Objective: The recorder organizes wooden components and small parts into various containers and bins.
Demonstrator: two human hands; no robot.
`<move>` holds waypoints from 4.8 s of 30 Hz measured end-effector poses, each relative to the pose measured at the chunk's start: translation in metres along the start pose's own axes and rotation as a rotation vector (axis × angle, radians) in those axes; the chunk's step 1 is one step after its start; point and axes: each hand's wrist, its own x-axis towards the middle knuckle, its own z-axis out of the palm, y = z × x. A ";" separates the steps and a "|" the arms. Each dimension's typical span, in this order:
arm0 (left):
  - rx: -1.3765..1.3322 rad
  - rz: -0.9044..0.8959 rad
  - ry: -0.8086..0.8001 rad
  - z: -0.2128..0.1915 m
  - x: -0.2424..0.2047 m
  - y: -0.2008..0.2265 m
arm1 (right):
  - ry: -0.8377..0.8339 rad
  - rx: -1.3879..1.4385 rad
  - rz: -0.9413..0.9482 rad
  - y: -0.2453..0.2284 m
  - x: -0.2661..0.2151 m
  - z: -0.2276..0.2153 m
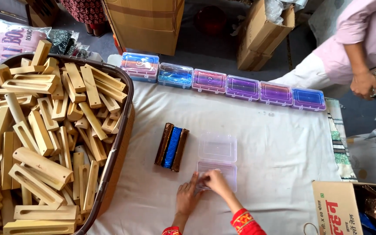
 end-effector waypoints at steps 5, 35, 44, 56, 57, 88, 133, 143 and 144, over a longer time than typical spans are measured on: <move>-0.021 -0.005 0.032 -0.002 -0.001 0.001 | 0.413 0.240 0.003 -0.035 0.005 0.014; -0.025 -0.013 0.041 0.005 -0.007 -0.001 | 0.387 0.041 -0.089 -0.033 -0.003 0.022; -0.067 -0.013 0.097 0.011 -0.004 -0.004 | -0.211 -0.222 0.011 0.029 -0.002 -0.038; -0.027 -0.053 0.043 0.007 0.000 0.000 | -0.081 0.057 -0.040 0.007 0.015 0.010; -0.033 -0.045 0.056 0.011 -0.002 -0.002 | 0.135 0.102 -0.069 -0.005 0.013 0.011; -0.188 -0.105 0.038 0.076 0.000 -0.056 | 0.085 0.056 0.078 -0.011 0.006 0.017; -0.347 -0.433 -0.053 0.022 0.004 -0.008 | -0.250 -0.205 0.073 0.045 -0.012 -0.031; -0.321 -0.428 -0.095 0.027 0.007 -0.018 | -0.020 -0.039 0.038 0.000 -0.013 0.001; -0.288 -0.411 -0.140 0.030 0.002 -0.021 | 0.108 0.042 0.031 0.001 -0.021 0.007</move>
